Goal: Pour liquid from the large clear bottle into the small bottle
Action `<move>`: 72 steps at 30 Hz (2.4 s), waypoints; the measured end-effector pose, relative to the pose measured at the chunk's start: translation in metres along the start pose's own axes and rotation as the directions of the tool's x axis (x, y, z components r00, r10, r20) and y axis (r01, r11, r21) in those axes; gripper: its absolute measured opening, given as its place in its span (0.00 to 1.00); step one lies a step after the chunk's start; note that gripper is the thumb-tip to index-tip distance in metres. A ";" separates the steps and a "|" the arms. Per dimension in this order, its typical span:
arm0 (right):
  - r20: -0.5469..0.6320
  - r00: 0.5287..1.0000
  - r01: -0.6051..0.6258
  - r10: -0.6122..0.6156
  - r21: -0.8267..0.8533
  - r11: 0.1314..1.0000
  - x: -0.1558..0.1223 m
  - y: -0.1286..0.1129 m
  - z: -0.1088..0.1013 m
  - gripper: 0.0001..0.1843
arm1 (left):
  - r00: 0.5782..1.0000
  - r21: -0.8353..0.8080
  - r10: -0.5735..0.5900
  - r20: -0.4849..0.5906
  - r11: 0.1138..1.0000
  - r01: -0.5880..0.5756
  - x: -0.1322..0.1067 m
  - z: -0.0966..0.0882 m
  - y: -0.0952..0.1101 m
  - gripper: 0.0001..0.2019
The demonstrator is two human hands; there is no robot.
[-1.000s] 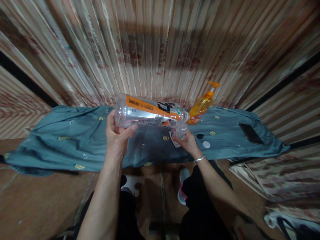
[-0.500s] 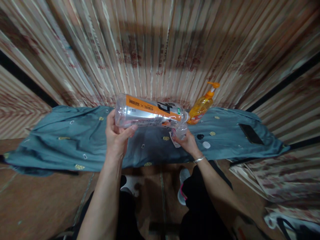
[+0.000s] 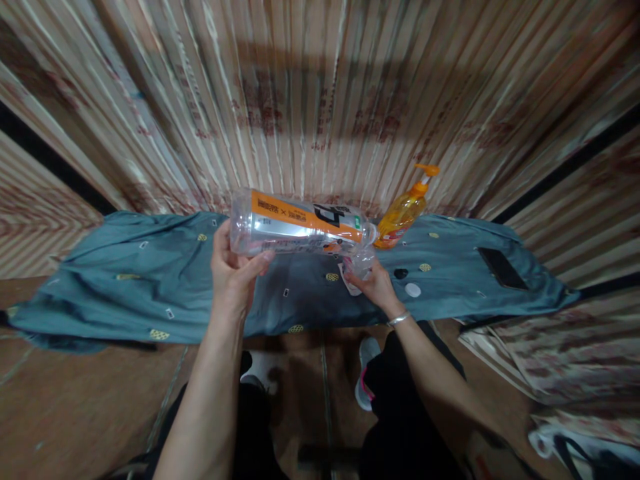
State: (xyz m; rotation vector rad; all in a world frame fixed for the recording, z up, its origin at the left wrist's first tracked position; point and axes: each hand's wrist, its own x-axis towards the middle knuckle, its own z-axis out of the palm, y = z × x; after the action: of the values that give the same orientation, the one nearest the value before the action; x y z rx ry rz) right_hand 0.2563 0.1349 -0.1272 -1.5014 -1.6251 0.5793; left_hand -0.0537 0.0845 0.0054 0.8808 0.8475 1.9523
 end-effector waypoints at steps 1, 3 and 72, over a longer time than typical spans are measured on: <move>0.001 1.000 -0.003 0.003 -0.005 1.000 0.000 0.000 0.000 0.45 | 1.000 -0.001 -0.003 0.003 1.000 0.003 0.000 0.000 0.001 0.35; 0.001 1.000 0.000 0.000 -0.015 1.000 0.000 -0.001 -0.001 0.44 | 1.000 -0.006 -0.012 0.008 1.000 0.012 0.000 0.002 0.003 0.36; -0.013 1.000 0.021 -0.021 -0.011 1.000 -0.002 -0.009 0.000 0.42 | 1.000 0.029 0.002 0.000 1.000 -0.002 -0.002 -0.002 -0.002 0.34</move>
State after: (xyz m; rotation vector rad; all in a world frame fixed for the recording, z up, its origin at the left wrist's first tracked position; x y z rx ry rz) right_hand 0.2511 0.1315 -0.1204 -1.4917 -1.6343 0.5482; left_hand -0.0532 0.0830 0.0022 0.8984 0.8770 1.9468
